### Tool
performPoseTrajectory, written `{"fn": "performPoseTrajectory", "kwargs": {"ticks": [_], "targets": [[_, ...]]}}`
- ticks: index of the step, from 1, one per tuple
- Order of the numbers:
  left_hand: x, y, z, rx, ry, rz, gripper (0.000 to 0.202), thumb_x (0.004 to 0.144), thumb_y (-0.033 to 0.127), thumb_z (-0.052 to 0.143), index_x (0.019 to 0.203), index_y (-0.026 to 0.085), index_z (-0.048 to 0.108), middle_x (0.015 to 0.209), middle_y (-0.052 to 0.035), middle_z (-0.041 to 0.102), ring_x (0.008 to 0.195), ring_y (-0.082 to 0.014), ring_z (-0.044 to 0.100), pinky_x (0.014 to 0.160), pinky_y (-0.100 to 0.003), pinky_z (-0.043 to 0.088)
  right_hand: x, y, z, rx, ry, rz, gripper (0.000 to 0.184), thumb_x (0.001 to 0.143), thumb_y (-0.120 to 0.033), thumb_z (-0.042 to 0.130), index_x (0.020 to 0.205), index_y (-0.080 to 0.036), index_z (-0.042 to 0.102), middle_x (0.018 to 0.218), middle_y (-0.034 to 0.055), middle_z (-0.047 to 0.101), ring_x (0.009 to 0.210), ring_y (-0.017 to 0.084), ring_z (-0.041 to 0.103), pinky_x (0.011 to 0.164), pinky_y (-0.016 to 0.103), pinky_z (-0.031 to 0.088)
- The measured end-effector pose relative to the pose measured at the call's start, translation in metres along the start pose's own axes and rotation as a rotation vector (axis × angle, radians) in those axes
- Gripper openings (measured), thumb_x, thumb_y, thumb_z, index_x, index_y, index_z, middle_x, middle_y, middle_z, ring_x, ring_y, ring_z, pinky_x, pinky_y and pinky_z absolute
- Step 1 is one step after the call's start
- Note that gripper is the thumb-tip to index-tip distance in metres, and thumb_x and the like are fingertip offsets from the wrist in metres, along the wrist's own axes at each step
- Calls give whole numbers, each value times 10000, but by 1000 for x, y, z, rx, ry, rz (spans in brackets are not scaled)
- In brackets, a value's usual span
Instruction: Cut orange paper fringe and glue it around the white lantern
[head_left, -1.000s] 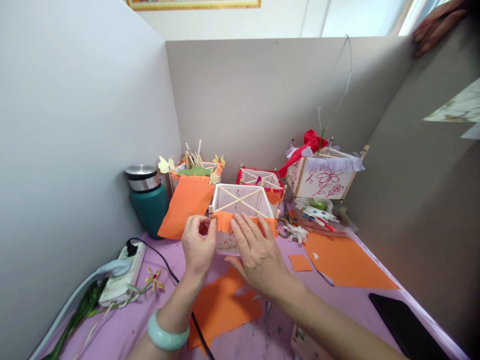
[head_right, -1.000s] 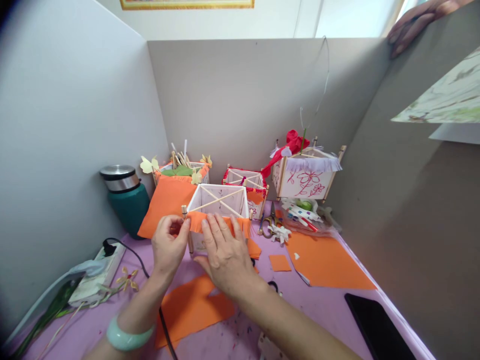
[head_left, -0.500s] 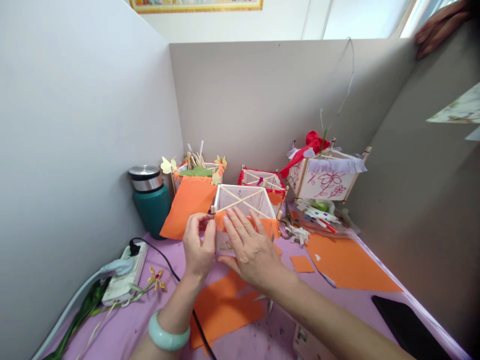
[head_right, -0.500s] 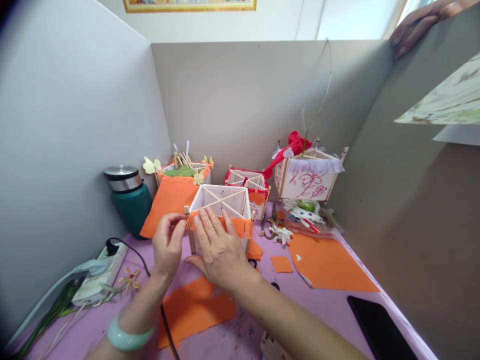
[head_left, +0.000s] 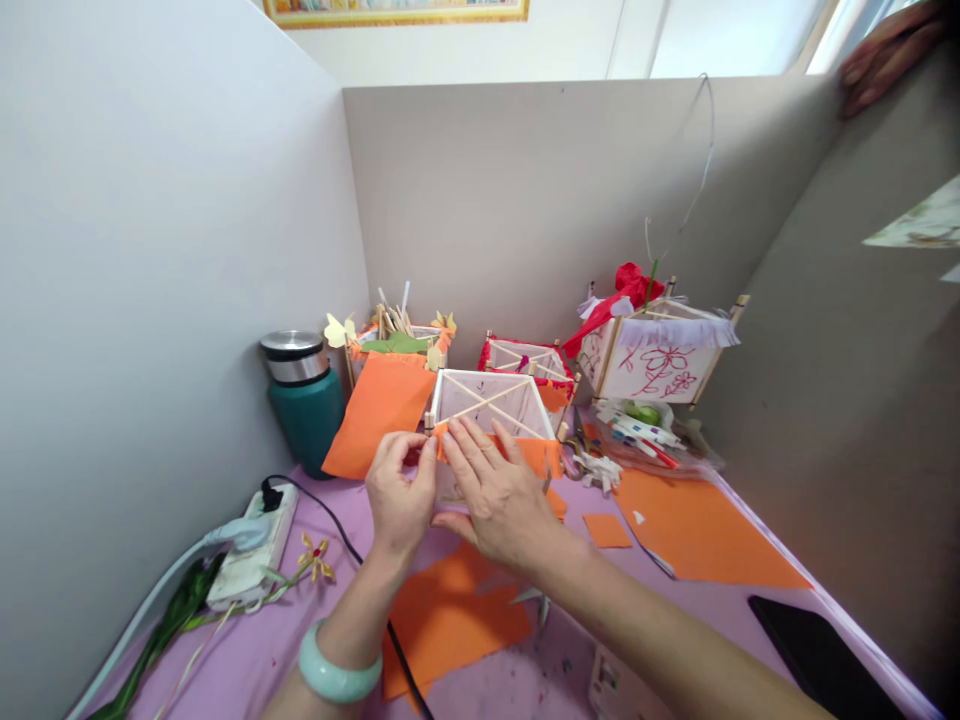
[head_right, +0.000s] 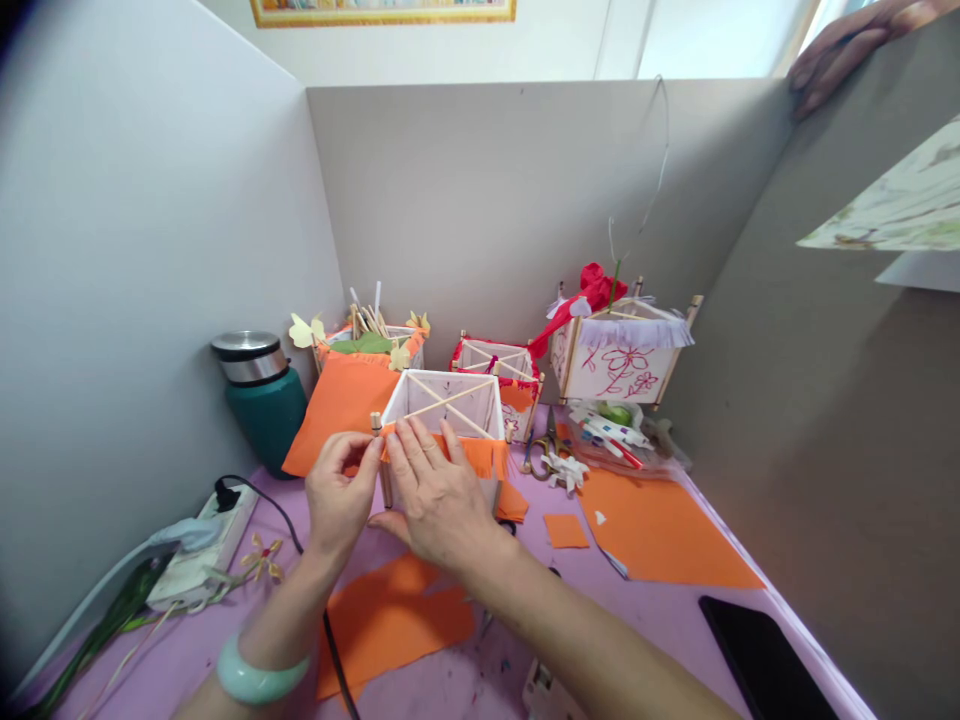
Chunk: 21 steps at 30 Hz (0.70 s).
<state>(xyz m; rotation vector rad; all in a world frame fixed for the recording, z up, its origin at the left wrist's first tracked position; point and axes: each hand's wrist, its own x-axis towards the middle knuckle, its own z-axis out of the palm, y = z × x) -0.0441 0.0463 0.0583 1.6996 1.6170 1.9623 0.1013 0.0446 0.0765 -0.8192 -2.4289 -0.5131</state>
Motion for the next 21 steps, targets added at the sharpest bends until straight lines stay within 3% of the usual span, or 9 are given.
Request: {"fn": "performPoseTrajectory", "kwargs": {"ticks": [21], "targets": [[-2,2,-1,-67,-9,28,103,846,266,569,787,202,625,807,-14,601,758,-146,587,721,-269,480,8,6,-3,77,-30,45,716,879,-503,531,1408,-43,382,1461,191,384,1367,313,314,1126,540,229]]}}
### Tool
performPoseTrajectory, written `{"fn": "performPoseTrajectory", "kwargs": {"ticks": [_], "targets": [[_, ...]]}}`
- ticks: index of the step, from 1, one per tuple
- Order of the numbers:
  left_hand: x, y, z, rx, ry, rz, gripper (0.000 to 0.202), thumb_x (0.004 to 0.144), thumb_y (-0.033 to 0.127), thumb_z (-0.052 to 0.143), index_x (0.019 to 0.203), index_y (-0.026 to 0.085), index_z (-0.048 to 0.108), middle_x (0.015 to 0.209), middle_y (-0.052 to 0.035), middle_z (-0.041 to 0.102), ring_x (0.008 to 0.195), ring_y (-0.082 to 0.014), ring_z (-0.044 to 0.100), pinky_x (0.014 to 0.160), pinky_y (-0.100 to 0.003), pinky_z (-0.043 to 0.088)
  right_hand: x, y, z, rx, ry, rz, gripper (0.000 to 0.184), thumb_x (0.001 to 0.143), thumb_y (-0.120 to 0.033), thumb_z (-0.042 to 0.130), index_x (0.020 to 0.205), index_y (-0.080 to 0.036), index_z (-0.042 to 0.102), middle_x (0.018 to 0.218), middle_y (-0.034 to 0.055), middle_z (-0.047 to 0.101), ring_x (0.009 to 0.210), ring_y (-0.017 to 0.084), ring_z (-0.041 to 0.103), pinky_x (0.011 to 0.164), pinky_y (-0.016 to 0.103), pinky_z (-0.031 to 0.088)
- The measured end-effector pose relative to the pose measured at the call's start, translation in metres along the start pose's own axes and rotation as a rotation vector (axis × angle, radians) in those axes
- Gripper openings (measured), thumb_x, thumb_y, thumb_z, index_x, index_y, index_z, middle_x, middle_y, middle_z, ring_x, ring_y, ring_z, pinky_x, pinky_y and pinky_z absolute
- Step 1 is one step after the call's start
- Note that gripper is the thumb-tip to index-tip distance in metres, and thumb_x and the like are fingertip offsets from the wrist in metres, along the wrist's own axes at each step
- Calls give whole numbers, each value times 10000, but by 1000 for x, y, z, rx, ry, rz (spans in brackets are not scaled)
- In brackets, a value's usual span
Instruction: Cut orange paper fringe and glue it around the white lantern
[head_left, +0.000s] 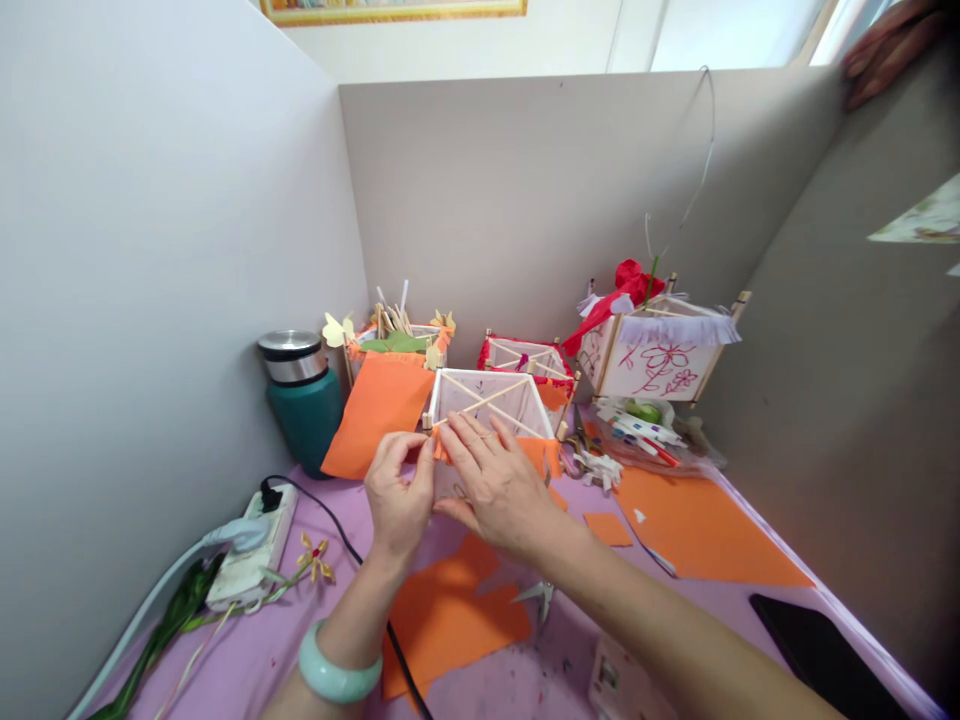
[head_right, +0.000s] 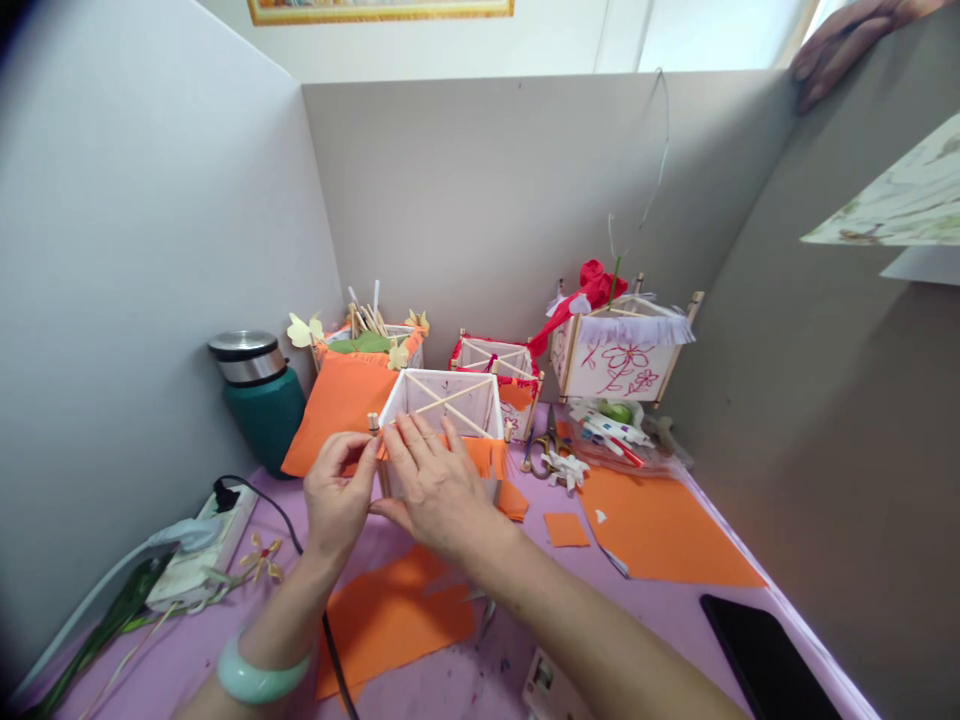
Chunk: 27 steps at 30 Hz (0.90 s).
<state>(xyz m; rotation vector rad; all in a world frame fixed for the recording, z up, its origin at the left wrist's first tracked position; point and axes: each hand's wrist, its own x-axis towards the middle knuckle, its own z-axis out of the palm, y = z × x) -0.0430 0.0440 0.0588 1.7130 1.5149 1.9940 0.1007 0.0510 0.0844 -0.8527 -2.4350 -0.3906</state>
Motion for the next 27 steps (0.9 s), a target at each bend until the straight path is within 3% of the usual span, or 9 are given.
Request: {"fn": "performPoseTrajectory", "kwargs": {"ticks": [7,12,18,27], "targets": [[2,5,3,66,16,-90,171,824,340,595,768,190,655,743,-18,648,686,-153,608,675,-275,485,0,2,2,0,12,-6,721,835,-433,624,1407,-66,385,1442,201,410,1359,300,333,1114,529,268],[3,8,6,88,35,-80,157,832,327,580,805,200,669,756,-15,669,675,-150,611,675,-274,481,1,2,3,-1,-2,-3,696,819,-375,652,1385,-50,409,1435,205,418,1345,304,357,1108,532,283],[0,4,6,59,14,6,132,851,282,561,822,200,660,780,-14,664,703,-144,606,690,-266,478,1,2,2,-2,-13,4,685,826,-342,642,1389,-35,399,1448,188,407,1348,302,351,1121,525,270],[1,3,4,181,15,149,118,859,249,552,842,195,656,767,-18,648,670,-132,588,672,-264,472,2,0,1,-1,4,3,569,869,-282,560,1370,-48,428,1433,184,431,1331,298,377,1102,526,291]]}}
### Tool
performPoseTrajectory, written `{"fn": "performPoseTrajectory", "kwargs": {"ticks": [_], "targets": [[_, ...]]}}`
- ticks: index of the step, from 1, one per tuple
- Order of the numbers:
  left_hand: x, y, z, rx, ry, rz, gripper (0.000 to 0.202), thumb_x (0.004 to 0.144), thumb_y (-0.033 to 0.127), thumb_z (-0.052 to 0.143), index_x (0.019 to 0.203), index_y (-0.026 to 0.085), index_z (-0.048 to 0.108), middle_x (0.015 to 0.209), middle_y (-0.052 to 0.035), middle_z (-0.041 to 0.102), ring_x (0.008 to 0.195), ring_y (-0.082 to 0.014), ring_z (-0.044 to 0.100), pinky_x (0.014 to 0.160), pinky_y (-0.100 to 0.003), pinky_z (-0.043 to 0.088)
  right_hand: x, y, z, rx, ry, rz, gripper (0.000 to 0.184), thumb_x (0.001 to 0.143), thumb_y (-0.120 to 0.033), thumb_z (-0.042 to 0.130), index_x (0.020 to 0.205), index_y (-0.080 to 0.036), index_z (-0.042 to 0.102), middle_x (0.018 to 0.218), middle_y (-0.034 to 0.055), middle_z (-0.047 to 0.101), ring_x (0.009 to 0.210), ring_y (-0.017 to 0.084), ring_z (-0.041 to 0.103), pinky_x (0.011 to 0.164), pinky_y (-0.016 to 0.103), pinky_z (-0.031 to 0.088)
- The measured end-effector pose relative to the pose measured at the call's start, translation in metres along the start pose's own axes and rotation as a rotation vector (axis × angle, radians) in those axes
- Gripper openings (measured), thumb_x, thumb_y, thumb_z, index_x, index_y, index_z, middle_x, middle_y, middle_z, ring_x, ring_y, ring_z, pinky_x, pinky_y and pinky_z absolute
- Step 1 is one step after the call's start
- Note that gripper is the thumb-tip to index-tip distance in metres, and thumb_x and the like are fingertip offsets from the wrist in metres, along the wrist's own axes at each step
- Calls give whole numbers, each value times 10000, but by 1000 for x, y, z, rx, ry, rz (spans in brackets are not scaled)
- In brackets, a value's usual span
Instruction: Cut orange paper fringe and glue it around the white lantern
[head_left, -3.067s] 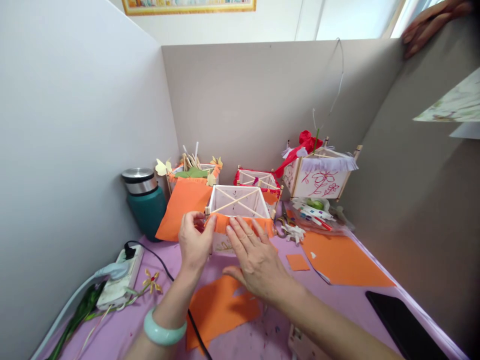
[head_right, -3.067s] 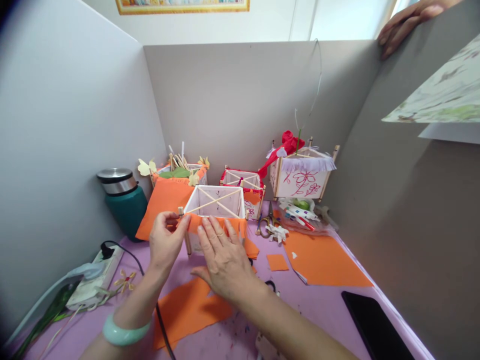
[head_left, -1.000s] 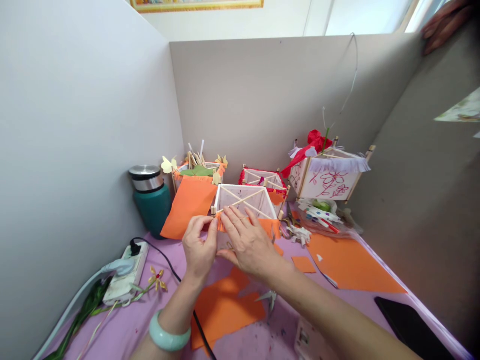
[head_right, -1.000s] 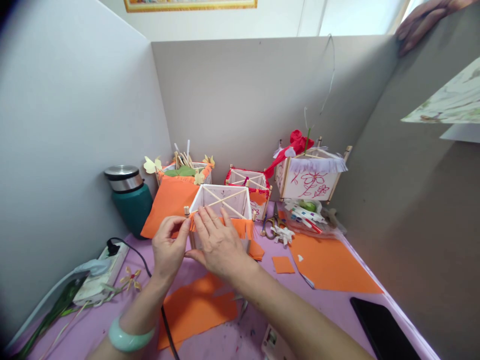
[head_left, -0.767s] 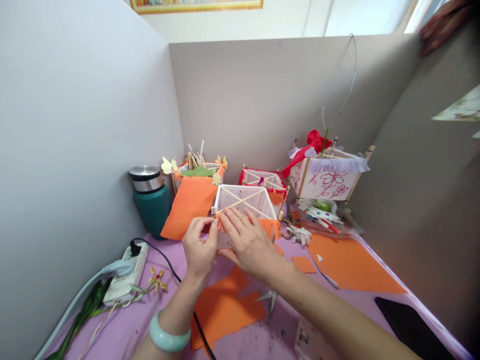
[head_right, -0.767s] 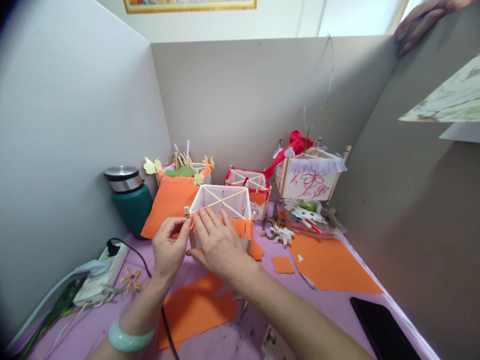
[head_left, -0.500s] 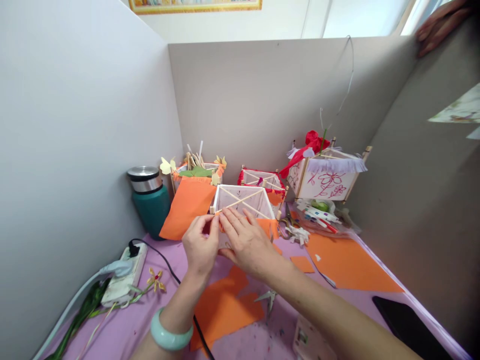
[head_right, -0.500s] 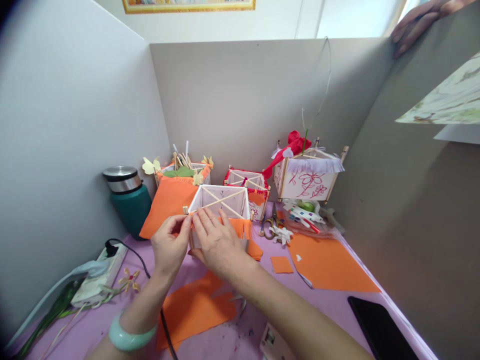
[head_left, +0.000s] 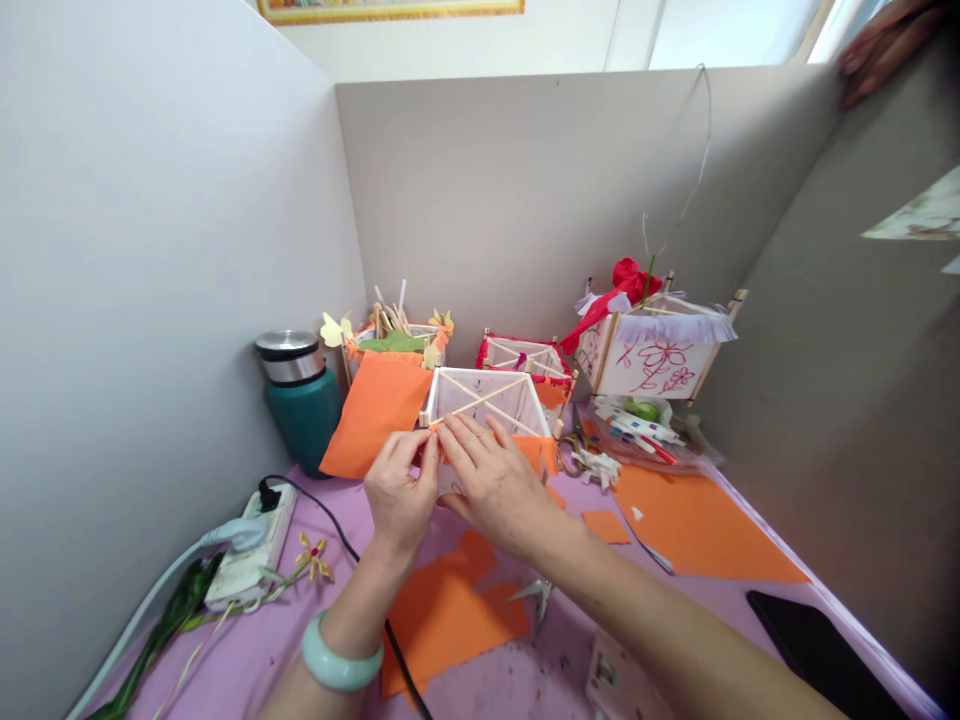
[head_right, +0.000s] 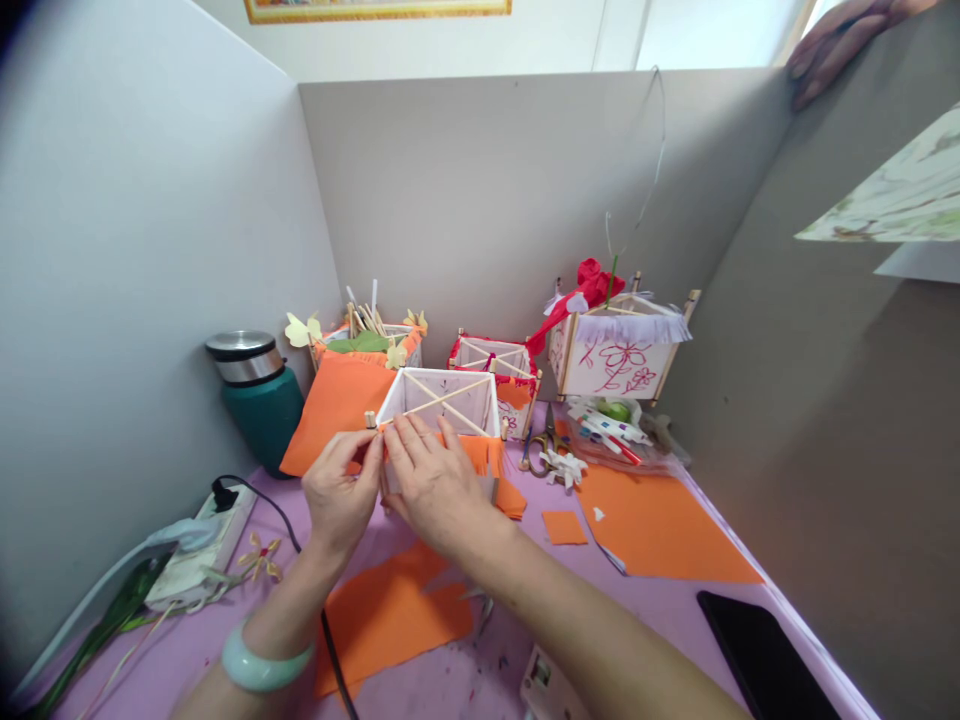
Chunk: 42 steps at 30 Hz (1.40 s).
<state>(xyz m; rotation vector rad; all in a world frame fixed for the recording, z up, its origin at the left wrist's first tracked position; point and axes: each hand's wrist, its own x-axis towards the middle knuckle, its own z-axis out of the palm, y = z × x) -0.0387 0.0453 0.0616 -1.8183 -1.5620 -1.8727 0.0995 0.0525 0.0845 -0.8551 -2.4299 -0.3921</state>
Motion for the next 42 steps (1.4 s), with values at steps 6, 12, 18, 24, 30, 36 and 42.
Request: {"fn": "performPoseTrajectory", "kwargs": {"ticks": [6,12,18,24,30,36,42], "targets": [[0,-1,0,17,26,-51,122,852,259,565,784,185,634,721,-2,629,632,-122,579,646,-252,462,6,-3,-4,26,-11,36,501,880,-257,536,1341,-74,466,1395,181,480,1290,288,428,1066,509,335],[0,-3,-1,66,23,-60,135,849,258,566,759,174,620,701,2,611,618,-114,563,625,-243,447,5,-4,3,-5,-36,45,547,878,-251,539,1380,-69,417,1450,185,405,1344,298,356,1102,522,275],[1,-3,-1,64,22,-25,124,845,247,571,754,171,606,696,6,597,618,-111,555,623,-240,450,0,-2,11,-20,-18,26,691,837,-306,609,1423,-54,345,1486,178,348,1390,309,262,1144,530,194],[6,0,-16,52,128,33,79,842,230,561,866,162,593,804,-30,611,708,-140,588,675,-274,489,-21,4,-19,11,109,32,605,844,-301,608,1377,-86,417,1476,174,365,1369,303,298,1122,515,260],[17,18,-17,119,16,473,141,817,119,578,935,184,620,900,-70,659,879,-193,621,832,-344,507,-95,18,-39,25,299,191,409,862,-158,557,1268,-123,517,1226,157,598,1130,263,533,934,454,465],[17,16,4,294,-294,591,306,877,125,466,1159,133,585,1168,-141,649,1079,-252,600,928,-391,485,-168,16,-60,-23,241,338,354,879,-146,536,1233,-141,538,1094,128,659,996,235,606,842,399,528],[10,3,7,433,-352,692,320,886,215,478,1153,80,590,1204,-205,622,1121,-325,574,988,-458,424,-215,4,-75,-80,204,477,275,880,-122,492,1138,-125,588,993,119,690,895,231,637,762,381,551]]}}
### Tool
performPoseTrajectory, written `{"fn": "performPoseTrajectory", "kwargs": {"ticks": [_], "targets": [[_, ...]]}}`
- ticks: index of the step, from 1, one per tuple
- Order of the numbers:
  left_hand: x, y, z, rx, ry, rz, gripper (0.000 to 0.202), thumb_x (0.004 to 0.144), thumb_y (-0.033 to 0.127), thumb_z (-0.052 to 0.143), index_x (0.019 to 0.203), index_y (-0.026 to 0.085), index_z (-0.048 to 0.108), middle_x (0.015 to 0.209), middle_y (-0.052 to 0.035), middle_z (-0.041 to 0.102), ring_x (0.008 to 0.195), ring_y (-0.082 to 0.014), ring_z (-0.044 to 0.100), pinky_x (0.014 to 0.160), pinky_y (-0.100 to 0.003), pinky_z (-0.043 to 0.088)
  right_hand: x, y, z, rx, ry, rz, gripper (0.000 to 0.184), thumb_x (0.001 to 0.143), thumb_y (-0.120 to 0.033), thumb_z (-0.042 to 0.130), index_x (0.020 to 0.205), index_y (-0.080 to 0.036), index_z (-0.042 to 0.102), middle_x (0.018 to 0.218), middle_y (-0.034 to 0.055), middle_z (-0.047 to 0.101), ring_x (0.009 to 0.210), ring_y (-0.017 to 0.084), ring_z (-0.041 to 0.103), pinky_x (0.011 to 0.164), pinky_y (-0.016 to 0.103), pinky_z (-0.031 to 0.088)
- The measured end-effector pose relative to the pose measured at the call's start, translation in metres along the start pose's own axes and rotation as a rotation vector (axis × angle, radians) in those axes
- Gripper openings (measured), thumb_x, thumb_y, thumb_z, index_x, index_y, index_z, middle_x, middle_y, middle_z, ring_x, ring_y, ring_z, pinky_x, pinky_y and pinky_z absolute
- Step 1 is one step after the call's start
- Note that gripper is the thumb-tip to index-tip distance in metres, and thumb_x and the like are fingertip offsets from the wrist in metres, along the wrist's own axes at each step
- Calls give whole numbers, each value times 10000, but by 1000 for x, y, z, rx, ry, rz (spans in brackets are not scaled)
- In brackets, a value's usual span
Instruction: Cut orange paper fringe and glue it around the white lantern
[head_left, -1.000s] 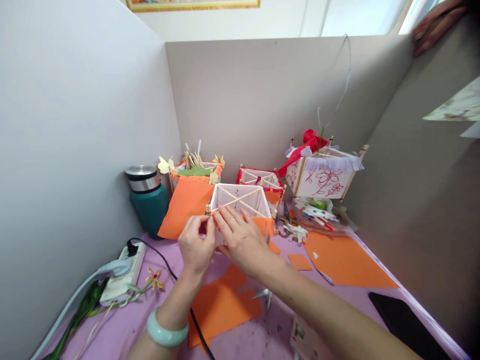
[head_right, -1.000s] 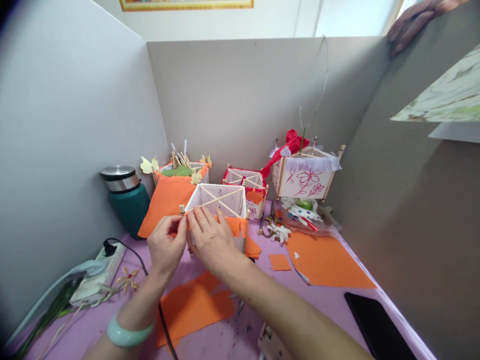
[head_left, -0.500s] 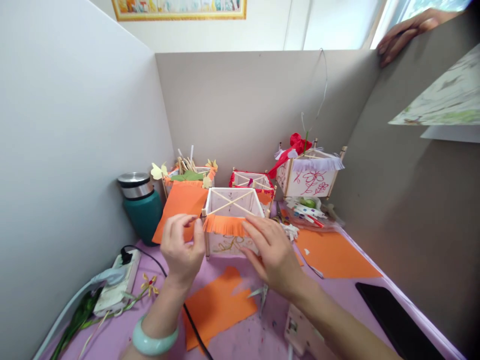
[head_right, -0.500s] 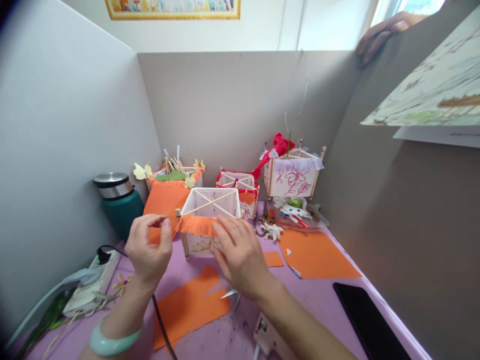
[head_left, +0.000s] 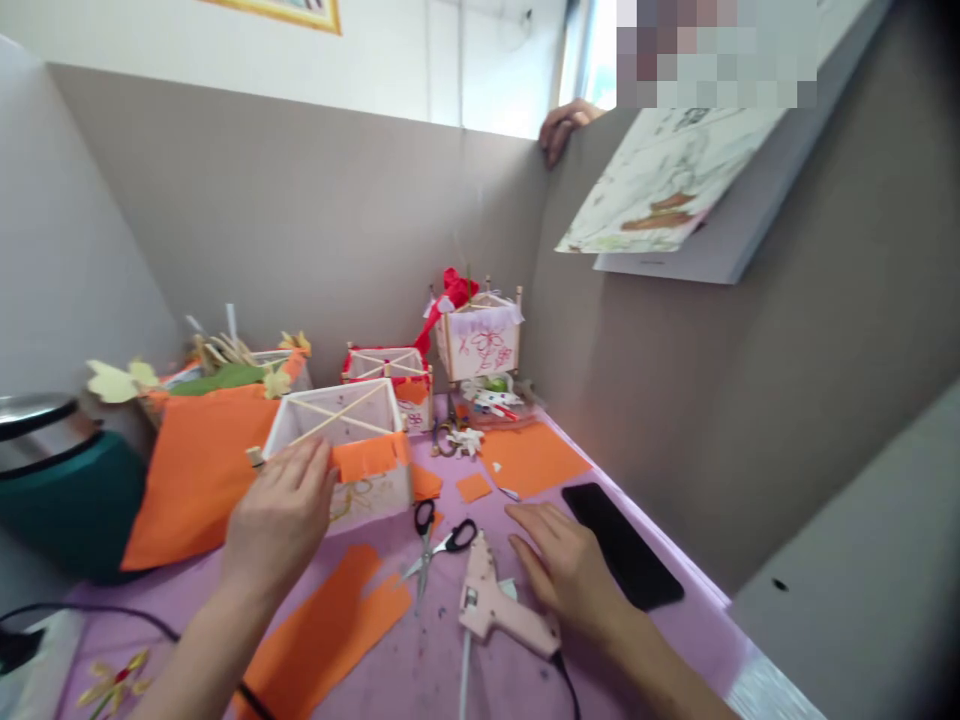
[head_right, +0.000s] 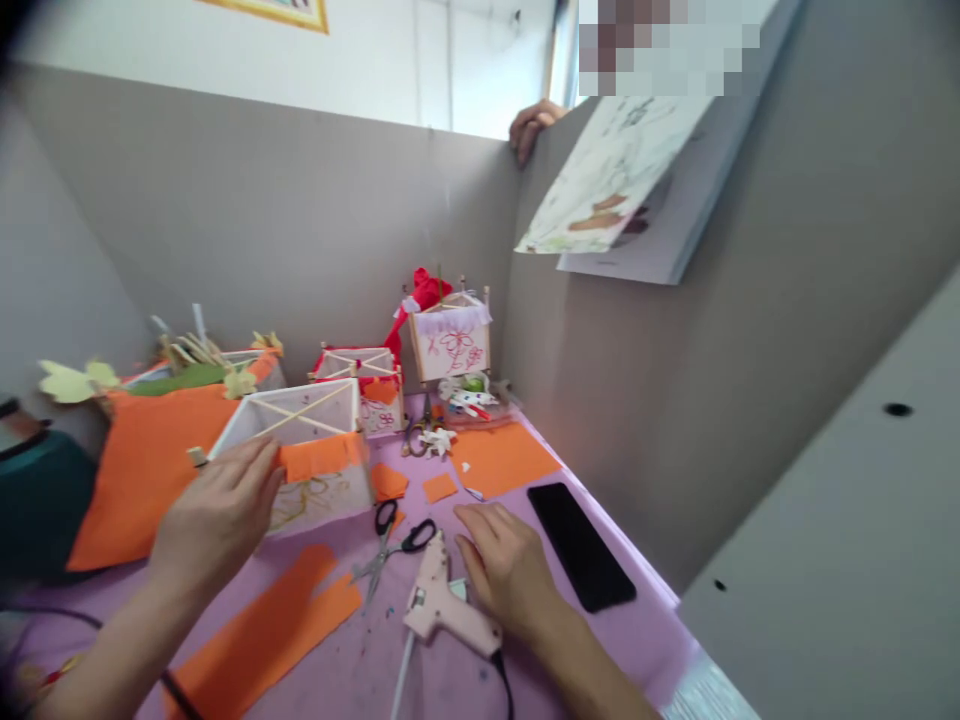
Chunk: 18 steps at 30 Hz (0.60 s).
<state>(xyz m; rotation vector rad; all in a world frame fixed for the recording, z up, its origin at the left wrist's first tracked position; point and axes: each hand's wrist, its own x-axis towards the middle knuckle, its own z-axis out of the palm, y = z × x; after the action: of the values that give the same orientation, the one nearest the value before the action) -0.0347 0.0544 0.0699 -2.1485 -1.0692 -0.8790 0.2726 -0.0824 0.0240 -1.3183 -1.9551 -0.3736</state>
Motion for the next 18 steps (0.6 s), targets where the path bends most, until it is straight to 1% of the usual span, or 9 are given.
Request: {"fn": "performPoseTrajectory", "kwargs": {"ticks": [3,6,8,10,11,12,13,16,18], "targets": [[3,4,-4,-25,-57,11,352,895,278,455,1159,83,584,1208,-216,609,1138,-347,557,995,-494,402,-12,2,-4,-28,-43,74,248,881,-125,483,1094,-134,610,957,105,698,855,223,641,729,368,549],[9,8,-11,-40,-76,-2,380,901,346,437,1126,85,597,1170,-212,625,1106,-356,569,981,-518,400,-17,4,-6,-30,-51,102,236,884,-137,481,1074,-141,622,947,101,704,851,213,648,733,348,544],[14,10,-16,-31,-69,-39,367,907,360,428,1088,101,615,1160,-195,633,1074,-345,584,948,-502,426,-17,6,-6,-23,-41,87,221,890,-148,478,1046,-146,635,921,98,710,830,203,655,722,330,541],[19,13,-19,-16,-23,-114,330,913,333,423,1088,134,620,1223,-175,607,1091,-326,577,909,-464,458,-14,7,-6,-14,-28,63,210,896,-155,472,1010,-150,649,887,92,715,800,195,662,702,317,538],[21,14,-19,-29,7,-104,318,913,326,422,1088,148,620,1217,-164,613,1103,-312,573,928,-456,451,-11,8,-4,-7,-21,54,208,898,-155,470,993,-152,656,869,88,716,786,193,666,694,313,537],[23,15,-19,-52,30,-76,303,910,316,428,1077,160,627,1167,-148,643,1085,-294,585,940,-446,448,-8,9,-3,3,-25,48,211,898,-151,468,986,-155,660,861,85,717,779,193,669,689,310,536],[24,17,-18,-70,-4,-38,297,909,300,433,1091,167,625,1148,-136,658,1079,-280,590,957,-444,439,-4,9,-1,17,-32,45,213,899,-146,467,982,-158,663,859,83,718,780,193,670,692,310,537],[25,20,-14,-62,-87,-16,303,919,274,423,1104,149,626,1148,-144,666,1081,-280,595,965,-475,427,15,6,7,70,-46,13,211,904,-160,474,989,-170,667,880,84,716,787,192,670,700,307,538],[22,22,-15,-65,-132,-26,334,912,314,453,1151,142,610,1179,-159,652,1115,-298,578,988,-520,399,33,1,11,120,-39,-27,207,907,-172,480,993,-176,668,892,83,715,793,188,669,695,298,540]]}}
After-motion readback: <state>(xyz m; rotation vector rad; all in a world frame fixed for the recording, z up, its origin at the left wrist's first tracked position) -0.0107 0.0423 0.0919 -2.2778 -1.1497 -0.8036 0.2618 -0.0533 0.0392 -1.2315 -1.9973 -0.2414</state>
